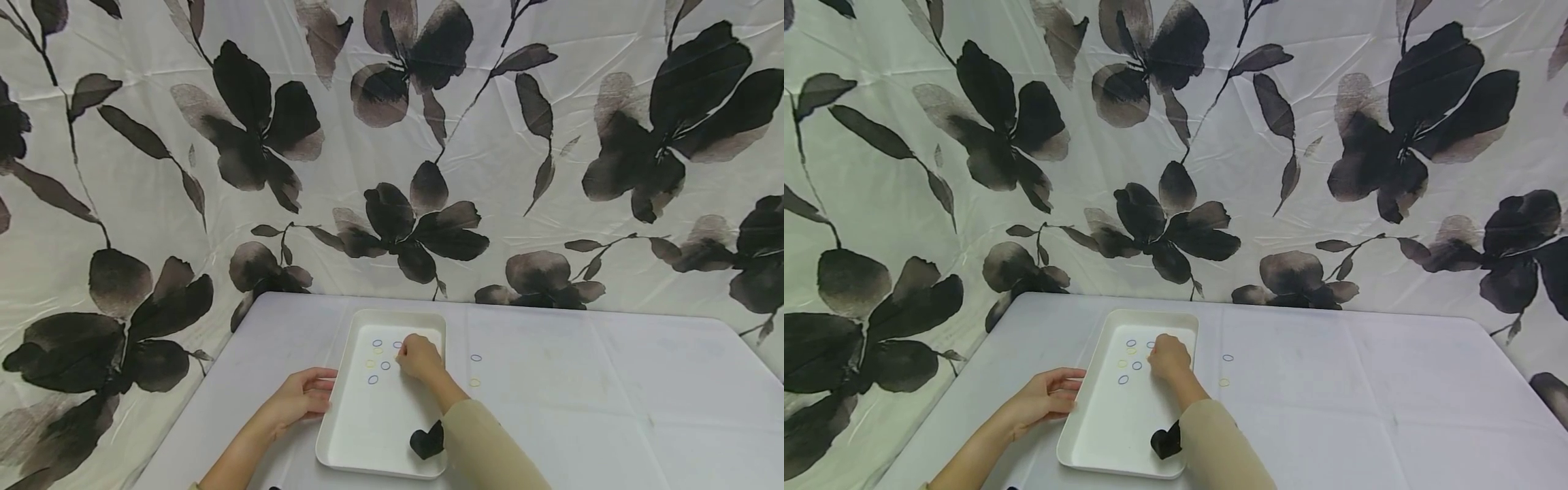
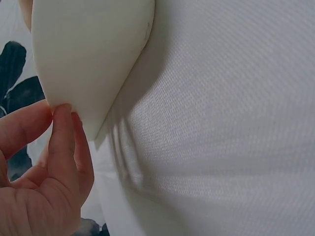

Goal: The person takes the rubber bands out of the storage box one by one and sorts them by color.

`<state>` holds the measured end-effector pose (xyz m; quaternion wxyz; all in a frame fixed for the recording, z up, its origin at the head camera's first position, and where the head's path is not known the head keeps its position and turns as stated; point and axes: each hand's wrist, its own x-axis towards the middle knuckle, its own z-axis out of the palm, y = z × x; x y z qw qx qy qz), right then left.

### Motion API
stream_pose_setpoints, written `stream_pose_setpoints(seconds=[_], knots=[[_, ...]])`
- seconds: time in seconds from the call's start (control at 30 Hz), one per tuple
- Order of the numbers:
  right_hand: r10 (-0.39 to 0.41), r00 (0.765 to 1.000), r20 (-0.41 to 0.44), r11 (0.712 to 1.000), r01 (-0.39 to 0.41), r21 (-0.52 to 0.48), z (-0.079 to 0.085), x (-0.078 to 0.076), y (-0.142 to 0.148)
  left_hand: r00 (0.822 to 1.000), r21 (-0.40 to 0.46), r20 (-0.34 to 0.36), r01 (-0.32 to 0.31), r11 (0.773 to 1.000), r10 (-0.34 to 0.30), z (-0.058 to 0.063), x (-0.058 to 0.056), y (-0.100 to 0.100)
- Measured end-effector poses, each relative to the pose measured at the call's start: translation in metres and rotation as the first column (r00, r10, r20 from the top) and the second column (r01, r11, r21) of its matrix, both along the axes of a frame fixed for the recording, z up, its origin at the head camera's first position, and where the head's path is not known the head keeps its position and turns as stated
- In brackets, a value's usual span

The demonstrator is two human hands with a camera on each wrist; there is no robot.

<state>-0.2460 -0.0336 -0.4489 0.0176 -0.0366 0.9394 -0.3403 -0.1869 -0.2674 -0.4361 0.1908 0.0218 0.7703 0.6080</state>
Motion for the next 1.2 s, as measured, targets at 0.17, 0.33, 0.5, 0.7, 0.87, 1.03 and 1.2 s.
stream_pose_setpoints(seconds=[0.17,0.33,0.5,0.7,0.87,1.03,1.2], knots=[[0.045,0.999,0.007,0.998,-0.045,0.037,0.001,0.002,-0.001,1.0,0.002,-0.001,0.004,1.0,-0.004,-0.001,0.0,-0.001],[0.087,0.996,0.012,0.995,-0.086,-0.05,0.003,0.002,0.001,1.0,-0.002,0.0,-0.006,1.0,0.006,0.0,0.001,-0.002],[0.102,0.994,0.044,0.986,-0.095,-0.14,0.006,-0.001,0.006,1.0,0.001,0.005,-0.002,1.0,0.002,0.0,0.001,-0.002],[0.153,0.987,0.053,0.972,-0.14,-0.19,0.011,-0.003,0.014,1.0,-0.016,-0.001,-0.002,1.0,0.002,0.0,0.0,-0.001],[0.193,0.98,0.047,0.95,-0.175,-0.26,0.012,-0.002,0.018,1.0,-0.01,0.004,0.007,1.0,-0.007,-0.001,0.0,-0.002],[0.208,0.978,0.024,0.927,-0.189,-0.323,0.011,-0.002,0.024,1.0,-0.005,0.005,-0.002,1.0,0.002,0.0,0.001,-0.001],[0.201,0.979,0.044,0.91,-0.17,-0.379,0.008,-0.004,0.029,1.0,-0.01,0.0,-0.01,1.0,0.01,0.001,0.001,-0.001]])
